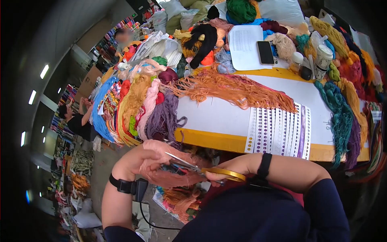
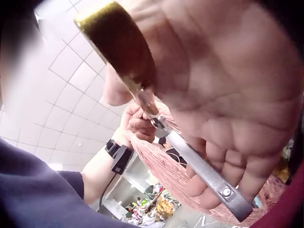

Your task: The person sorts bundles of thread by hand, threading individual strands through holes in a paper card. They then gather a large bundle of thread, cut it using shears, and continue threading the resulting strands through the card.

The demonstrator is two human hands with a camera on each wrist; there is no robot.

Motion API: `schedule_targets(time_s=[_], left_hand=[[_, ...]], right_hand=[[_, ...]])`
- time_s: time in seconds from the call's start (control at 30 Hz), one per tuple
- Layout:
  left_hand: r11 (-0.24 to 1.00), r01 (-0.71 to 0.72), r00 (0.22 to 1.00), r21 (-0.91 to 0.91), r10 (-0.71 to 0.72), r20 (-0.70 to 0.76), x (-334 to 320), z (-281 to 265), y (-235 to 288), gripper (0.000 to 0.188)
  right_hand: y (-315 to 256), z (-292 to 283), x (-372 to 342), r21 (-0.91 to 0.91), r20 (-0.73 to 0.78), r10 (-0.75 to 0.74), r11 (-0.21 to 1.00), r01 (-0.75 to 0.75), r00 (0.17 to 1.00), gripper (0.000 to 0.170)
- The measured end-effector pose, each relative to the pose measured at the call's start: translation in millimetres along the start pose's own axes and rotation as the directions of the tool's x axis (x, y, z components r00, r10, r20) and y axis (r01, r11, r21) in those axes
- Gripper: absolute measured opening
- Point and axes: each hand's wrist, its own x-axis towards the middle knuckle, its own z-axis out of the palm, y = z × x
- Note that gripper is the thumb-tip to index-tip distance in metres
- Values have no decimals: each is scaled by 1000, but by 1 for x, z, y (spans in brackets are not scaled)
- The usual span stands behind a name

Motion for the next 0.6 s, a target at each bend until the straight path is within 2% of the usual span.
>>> schedule_targets(time_s=[0.07, 0.1, 0.13, 0.17, 0.2, 0.23, 0.27, 0.3, 0.33, 0.4, 0.43, 0.47, 0.53, 0.57, 0.6], left_hand=[[983, -66, 992, 173, 45, 118, 2, 0, -8, 36], [989, -33, 999, 142, 27, 41, -14, 35, -1, 36], [989, -28, 999, 144, 24, 32, -15, 31, -2, 36], [970, 20, 997, 242, -38, 69, -16, 23, -4, 35], [939, 62, 990, 339, -102, 100, -18, 19, -5, 33], [939, 82, 995, 335, -94, 21, -23, 24, -7, 30], [939, 81, 996, 333, -92, 16, -24, 25, -8, 30], [935, 92, 995, 343, -102, 12, -24, 24, -10, 27], [930, 103, 994, 354, -113, 9, -24, 24, -12, 25], [928, 127, 986, 350, -158, 60, -20, 26, -14, 24], [925, 150, 973, 349, -201, 113, -18, 29, -15, 23], [926, 148, 973, 348, -200, 118, -19, 35, -14, 23], [917, 62, 997, 395, -43, -57, -27, 49, -11, 20], [916, 62, 998, 396, -43, -54, -26, 45, -12, 20], [917, 22, 1000, 399, -18, -13, -24, 40, -16, 19]], right_hand=[[-5, 0, 14, 15, 10, -55, 998, 54, 998, 83], [-13, 0, 20, -38, -5, -148, 988, 148, 989, 80], [-17, 0, 23, -92, -13, -240, 967, 238, 971, 77], [-3, -3, 35, -19, 28, -286, 958, 287, 958, 58], [-8, -2, 33, -17, 34, -291, 956, 291, 956, 58], [-20, 0, 25, -41, 21, -250, 967, 251, 968, 60], [-29, 3, 18, -65, 8, -207, 976, 207, 978, 62], [-31, 9, 13, -98, -76, -268, 961, 260, 961, 59], [-28, 12, 17, -98, -74, -267, 961, 260, 961, 59], [-22, 16, 24, -186, -177, -438, 894, 407, 882, 59], [-23, 13, 24, -187, -157, -325, 937, 295, 933, 59], [-24, 12, 18, -187, -160, -321, 938, 290, 934, 59], [-30, 14, 3, -185, -207, -135, 978, 97, 969, 57], [-26, 12, 6, -184, -210, -135, 978, 96, 968, 57], [-20, 11, 10, -265, -237, -203, 954, 138, 950, 56]])
